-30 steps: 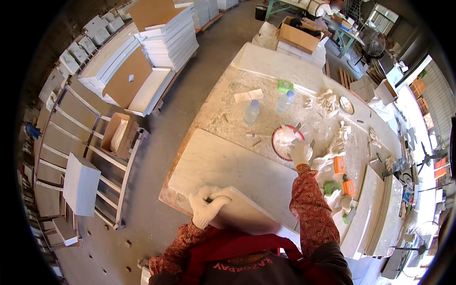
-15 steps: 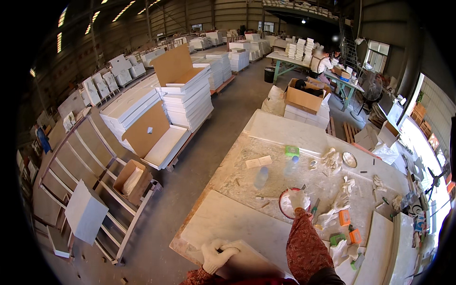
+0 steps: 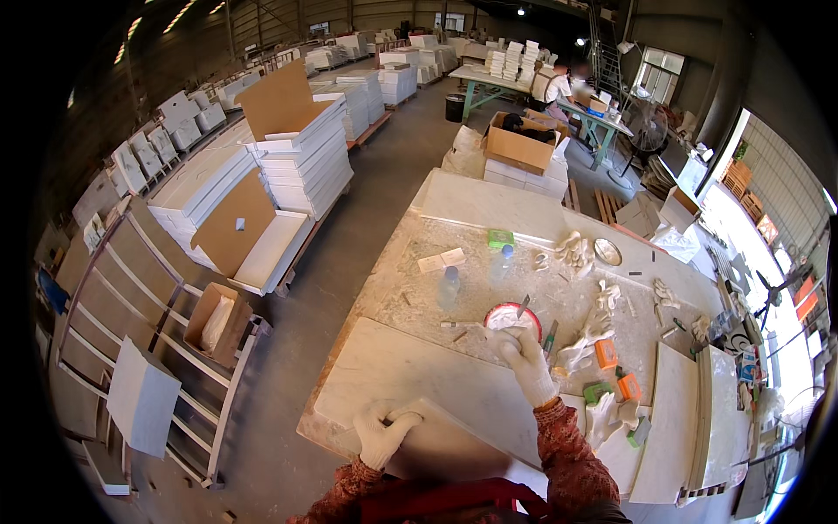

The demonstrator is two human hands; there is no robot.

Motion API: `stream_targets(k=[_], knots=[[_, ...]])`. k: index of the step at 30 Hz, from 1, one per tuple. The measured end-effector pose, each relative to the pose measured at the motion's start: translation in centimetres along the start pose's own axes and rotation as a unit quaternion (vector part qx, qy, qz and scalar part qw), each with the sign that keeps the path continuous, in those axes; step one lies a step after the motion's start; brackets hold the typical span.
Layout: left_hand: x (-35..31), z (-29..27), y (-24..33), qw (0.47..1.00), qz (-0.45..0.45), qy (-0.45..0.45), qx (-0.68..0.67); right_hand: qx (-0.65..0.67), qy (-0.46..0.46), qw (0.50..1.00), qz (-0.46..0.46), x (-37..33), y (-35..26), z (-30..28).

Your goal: The person applies a white substance to the edges of a rectangular wooden panel using a small metal scraper. They then smooth the edges with a green sanding block and wipe the surface with a cloth. The person places the finished panel into a cardboard box lined with plastic and retrieves another panel to repeat the process.

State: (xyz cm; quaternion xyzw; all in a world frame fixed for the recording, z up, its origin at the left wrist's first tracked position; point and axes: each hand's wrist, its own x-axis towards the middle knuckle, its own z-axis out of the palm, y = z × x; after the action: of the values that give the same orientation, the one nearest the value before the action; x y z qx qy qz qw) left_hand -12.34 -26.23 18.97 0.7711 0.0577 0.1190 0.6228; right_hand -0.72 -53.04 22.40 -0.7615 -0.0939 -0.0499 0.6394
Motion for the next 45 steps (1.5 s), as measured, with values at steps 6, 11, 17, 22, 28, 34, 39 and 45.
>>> stream_targets(k=[6, 11, 17, 22, 28, 34, 39, 45], knots=[[-0.3, -0.1, 0.6, 0.999, -0.006, 0.042, 0.016, -0.005, -0.033, 0.999, 0.027, -3.2, -3.4, 1.1], [-0.5, -0.5, 0.3, 0.999, -0.012, 0.003, 0.044, -0.021, -0.044, 0.998, 0.027, -5.3, -6.9, 1.4], [-0.4, -0.9, 1.5, 0.999, -0.033, -0.006, 0.038, -0.055, -0.077, 0.995, 0.002, -6.4, -7.1, 2.0], [-0.3, -0.6, 0.2, 0.998, 0.004, 0.028, 0.059, -0.060, -0.073, 0.995, 0.015, -6.6, -7.8, 2.8], [-0.3, -0.6, 0.1, 0.994, 0.041, 0.054, 0.082, -0.099, -0.064, 0.993, -0.017, -6.1, -7.7, 3.6], [-0.4, -0.7, 0.4, 0.992, 0.064, 0.065, 0.090, -0.132, -0.065, 0.988, -0.056, -5.8, -7.8, 4.0], [-0.4, -0.7, 0.1, 0.991, 0.062, 0.064, 0.102, -0.167, -0.071, 0.981, -0.064, -5.6, -8.8, 4.3], [-0.3, -0.7, 0.1, 0.991, 0.062, 0.060, 0.106, -0.148, -0.078, 0.985, -0.038, -5.4, -8.9, 4.3]])
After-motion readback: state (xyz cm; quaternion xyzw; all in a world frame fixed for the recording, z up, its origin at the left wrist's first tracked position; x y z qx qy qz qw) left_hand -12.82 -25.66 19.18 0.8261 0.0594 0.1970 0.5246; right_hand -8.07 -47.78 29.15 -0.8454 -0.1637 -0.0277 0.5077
